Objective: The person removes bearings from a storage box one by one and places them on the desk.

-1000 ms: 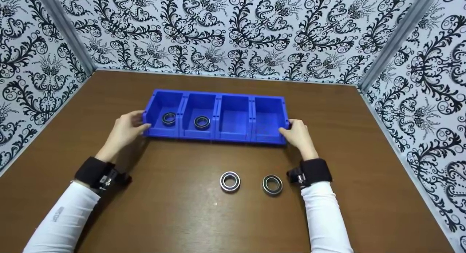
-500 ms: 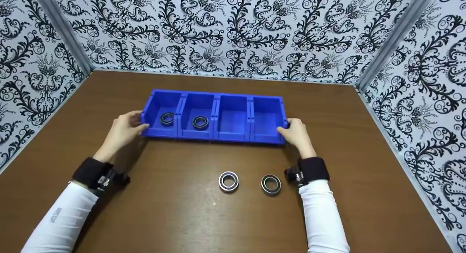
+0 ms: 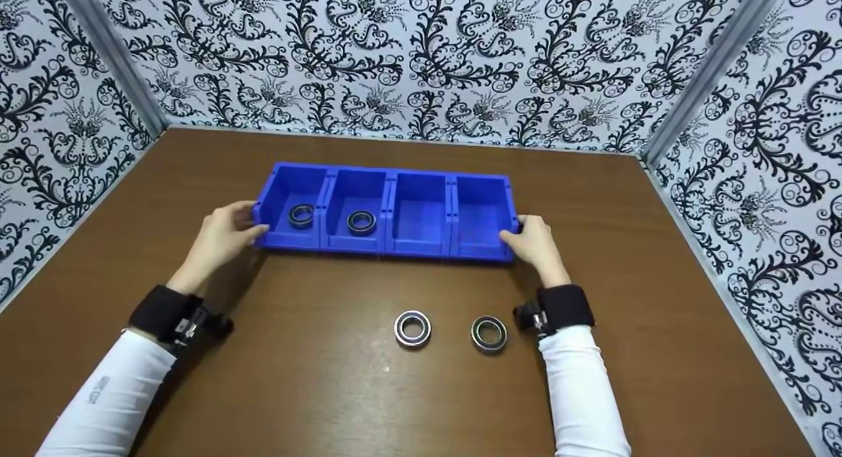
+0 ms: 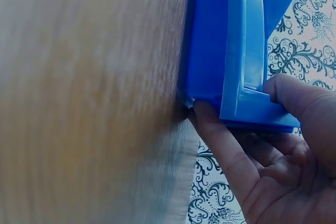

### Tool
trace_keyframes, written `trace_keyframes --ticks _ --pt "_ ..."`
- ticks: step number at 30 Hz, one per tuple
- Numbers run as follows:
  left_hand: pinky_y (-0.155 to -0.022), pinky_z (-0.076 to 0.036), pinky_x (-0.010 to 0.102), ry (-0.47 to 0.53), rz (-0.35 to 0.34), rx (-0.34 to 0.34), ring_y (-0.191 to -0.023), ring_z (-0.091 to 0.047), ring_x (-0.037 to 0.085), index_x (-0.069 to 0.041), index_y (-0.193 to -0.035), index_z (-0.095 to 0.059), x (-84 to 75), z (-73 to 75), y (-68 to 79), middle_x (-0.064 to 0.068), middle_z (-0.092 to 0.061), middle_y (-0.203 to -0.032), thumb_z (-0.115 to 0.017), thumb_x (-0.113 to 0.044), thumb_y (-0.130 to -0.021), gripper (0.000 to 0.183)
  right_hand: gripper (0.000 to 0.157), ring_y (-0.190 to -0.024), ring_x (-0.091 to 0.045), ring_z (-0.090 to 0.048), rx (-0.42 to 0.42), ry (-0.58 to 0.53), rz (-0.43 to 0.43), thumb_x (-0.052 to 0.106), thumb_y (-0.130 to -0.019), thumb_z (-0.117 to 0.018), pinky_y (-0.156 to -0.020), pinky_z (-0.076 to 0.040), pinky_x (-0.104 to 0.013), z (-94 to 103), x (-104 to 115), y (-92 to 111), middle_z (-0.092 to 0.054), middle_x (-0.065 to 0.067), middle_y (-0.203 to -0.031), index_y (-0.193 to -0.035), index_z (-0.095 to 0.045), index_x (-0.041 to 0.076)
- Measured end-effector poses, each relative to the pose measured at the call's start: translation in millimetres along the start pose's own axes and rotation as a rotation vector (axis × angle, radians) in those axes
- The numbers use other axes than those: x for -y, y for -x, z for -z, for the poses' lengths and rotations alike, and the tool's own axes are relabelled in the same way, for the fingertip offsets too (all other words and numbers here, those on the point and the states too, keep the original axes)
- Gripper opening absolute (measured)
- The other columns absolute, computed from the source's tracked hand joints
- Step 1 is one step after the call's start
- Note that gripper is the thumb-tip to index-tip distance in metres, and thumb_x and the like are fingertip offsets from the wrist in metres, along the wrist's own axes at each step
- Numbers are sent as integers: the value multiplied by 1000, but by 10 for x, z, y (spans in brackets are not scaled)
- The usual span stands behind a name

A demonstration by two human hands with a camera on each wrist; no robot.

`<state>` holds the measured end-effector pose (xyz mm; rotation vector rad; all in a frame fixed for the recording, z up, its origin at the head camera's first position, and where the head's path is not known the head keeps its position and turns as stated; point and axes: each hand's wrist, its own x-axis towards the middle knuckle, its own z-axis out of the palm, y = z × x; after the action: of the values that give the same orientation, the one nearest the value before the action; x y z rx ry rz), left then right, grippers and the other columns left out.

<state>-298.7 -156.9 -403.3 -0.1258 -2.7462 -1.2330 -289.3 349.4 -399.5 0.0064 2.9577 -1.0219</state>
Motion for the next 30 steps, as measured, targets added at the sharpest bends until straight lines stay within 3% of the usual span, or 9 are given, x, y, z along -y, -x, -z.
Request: trace_keyframes --ticks 21,30 --pt "-106 -54 51 -5 1 38 -121 -69 40 4 -148 -50 24 14 2 28 -65 -136 -71 -11 -94 59 44 -63 0 -54 -4 -1 23 11 -93 -60 -56 -44 -16 -8 20 -4 -72 -22 -95 -126 -60 -20" --pt "-106 -53 55 -49 8 66 -123 -68 38 2 -153 -43 -12 8 15 25 -62 -142 -74 -17 -93 70 45 -60 1 -54 4 -12 10 11 -94 -60 -54 -44 -18 -5 -1 4 -70 -11 -85 -127 -59 -19"
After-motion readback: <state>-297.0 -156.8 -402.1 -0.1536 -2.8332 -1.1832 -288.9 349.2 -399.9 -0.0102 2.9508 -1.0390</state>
